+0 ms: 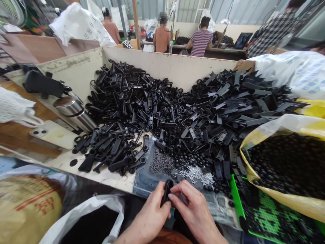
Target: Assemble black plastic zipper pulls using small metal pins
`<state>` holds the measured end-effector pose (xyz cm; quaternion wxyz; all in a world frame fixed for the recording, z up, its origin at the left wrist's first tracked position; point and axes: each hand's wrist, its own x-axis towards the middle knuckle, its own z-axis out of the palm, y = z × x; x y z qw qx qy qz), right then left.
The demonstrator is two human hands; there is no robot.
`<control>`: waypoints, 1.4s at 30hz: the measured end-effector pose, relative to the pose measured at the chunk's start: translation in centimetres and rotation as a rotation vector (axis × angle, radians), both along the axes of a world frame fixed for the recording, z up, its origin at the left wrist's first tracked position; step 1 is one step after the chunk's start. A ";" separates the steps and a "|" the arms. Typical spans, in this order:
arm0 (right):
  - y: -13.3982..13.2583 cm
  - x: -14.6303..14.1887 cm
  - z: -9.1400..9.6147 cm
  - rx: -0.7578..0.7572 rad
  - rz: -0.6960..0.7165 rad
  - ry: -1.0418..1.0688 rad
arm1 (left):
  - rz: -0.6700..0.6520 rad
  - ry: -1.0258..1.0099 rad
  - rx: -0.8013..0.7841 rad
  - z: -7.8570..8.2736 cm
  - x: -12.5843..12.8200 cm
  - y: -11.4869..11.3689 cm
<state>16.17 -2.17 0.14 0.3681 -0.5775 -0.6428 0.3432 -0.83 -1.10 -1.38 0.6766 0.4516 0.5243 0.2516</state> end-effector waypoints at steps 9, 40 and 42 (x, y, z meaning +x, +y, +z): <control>-0.1 -0.2 -0.3 -0.018 -0.052 0.009 | 0.002 0.108 0.053 0.0 0.1 -0.2; -1.2 1.1 1.1 0.024 0.223 -0.279 | -0.053 -0.168 0.010 -0.4 -1.0 0.8; -1.3 1.6 1.0 0.085 0.207 -0.233 | -0.024 -0.208 -0.016 -0.5 -1.2 0.7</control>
